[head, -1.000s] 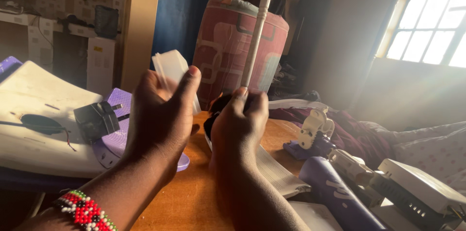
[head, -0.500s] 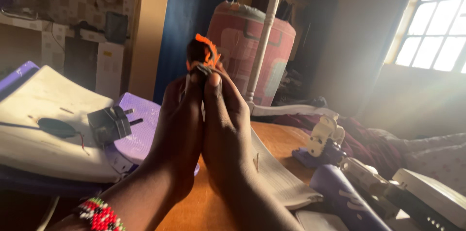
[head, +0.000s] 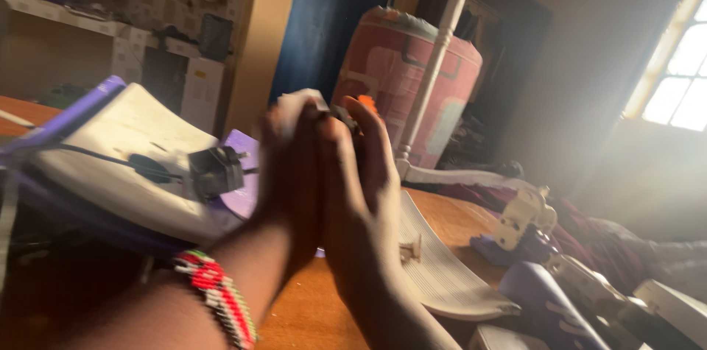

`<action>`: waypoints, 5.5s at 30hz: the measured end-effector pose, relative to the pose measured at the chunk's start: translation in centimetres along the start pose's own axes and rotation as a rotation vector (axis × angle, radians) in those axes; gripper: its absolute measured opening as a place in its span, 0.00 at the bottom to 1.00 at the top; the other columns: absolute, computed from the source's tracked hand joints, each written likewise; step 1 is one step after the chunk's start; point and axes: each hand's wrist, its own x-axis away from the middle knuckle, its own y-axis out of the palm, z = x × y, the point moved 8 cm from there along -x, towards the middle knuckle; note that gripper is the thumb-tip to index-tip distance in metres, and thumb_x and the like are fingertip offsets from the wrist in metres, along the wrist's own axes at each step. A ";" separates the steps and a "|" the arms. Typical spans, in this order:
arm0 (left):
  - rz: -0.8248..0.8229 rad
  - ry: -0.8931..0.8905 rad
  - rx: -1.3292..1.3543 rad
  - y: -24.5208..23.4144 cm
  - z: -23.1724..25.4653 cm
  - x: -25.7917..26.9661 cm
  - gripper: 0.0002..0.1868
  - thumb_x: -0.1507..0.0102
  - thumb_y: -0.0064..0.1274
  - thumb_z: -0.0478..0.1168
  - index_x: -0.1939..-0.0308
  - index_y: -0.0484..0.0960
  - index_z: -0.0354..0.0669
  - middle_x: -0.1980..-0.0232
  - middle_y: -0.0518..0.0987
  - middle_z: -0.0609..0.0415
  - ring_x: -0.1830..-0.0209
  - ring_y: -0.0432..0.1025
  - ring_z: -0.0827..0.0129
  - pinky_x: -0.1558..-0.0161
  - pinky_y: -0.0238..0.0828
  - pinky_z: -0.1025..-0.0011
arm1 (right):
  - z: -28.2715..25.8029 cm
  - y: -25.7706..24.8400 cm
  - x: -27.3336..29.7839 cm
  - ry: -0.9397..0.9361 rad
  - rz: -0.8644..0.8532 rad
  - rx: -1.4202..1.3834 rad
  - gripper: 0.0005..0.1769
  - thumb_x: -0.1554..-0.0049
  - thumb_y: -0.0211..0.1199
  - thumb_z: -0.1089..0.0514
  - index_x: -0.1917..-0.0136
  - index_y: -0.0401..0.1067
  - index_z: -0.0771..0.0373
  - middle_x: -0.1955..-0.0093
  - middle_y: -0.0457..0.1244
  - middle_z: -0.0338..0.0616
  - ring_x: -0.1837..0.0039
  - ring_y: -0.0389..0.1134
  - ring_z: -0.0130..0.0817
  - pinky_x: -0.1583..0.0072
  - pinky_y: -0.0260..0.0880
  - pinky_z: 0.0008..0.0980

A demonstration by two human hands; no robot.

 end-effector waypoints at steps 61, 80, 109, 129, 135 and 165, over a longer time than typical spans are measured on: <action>-0.548 -0.393 -0.905 14.8 0.2 17.1 0.34 0.42 0.60 0.54 0.34 0.71 0.50 0.41 0.79 0.46 0.47 0.76 0.55 0.60 0.79 0.51 | -15.9 -25.2 3.3 0.598 0.322 -0.413 0.15 0.36 0.54 0.51 0.44 0.75 0.60 0.54 0.70 0.40 0.52 0.70 0.32 0.53 0.69 0.34; -0.382 -0.479 -1.186 15.6 -3.8 20.1 0.52 0.42 0.54 0.70 0.29 0.61 0.32 0.35 0.76 0.35 0.40 0.78 0.47 0.48 0.79 0.61 | -17.6 -28.4 4.4 0.605 0.214 -0.437 0.14 0.37 0.58 0.52 0.45 0.75 0.62 0.53 0.69 0.42 0.54 0.71 0.33 0.59 0.71 0.35; -0.057 0.701 -1.009 -8.3 21.4 10.5 0.19 0.43 0.59 0.42 0.50 0.75 0.41 0.60 0.80 0.47 0.56 0.77 0.56 0.54 0.73 0.60 | -17.0 -3.2 3.3 0.835 0.097 -0.673 0.16 0.38 0.56 0.49 0.44 0.75 0.58 0.54 0.70 0.43 0.56 0.71 0.34 0.60 0.69 0.38; -0.222 -0.255 -1.789 -25.8 11.9 5.6 0.53 0.42 0.57 0.56 0.19 0.40 0.69 0.16 0.48 0.58 0.15 0.44 0.60 0.20 0.46 0.63 | -16.1 1.6 4.5 0.961 -0.053 -0.586 0.18 0.35 0.51 0.47 0.42 0.73 0.57 0.46 0.70 0.42 0.45 0.73 0.36 0.51 0.74 0.44; -0.168 -0.283 -1.737 -25.5 12.3 6.9 0.53 0.49 0.65 0.56 0.23 0.54 0.62 0.21 0.55 0.52 0.20 0.54 0.55 0.24 0.57 0.60 | -15.4 2.1 4.8 0.961 -0.099 -0.596 0.19 0.35 0.50 0.46 0.41 0.73 0.57 0.45 0.71 0.44 0.45 0.73 0.38 0.51 0.73 0.42; 0.227 0.867 -0.451 3.0 6.3 4.1 0.31 0.37 0.65 0.53 0.45 0.71 0.30 0.51 0.77 0.37 0.51 0.75 0.48 0.51 0.72 0.54 | 0.8 -2.5 -0.4 0.882 0.309 -0.819 0.12 0.39 0.56 0.54 0.45 0.73 0.61 0.55 0.70 0.46 0.55 0.72 0.40 0.55 0.75 0.40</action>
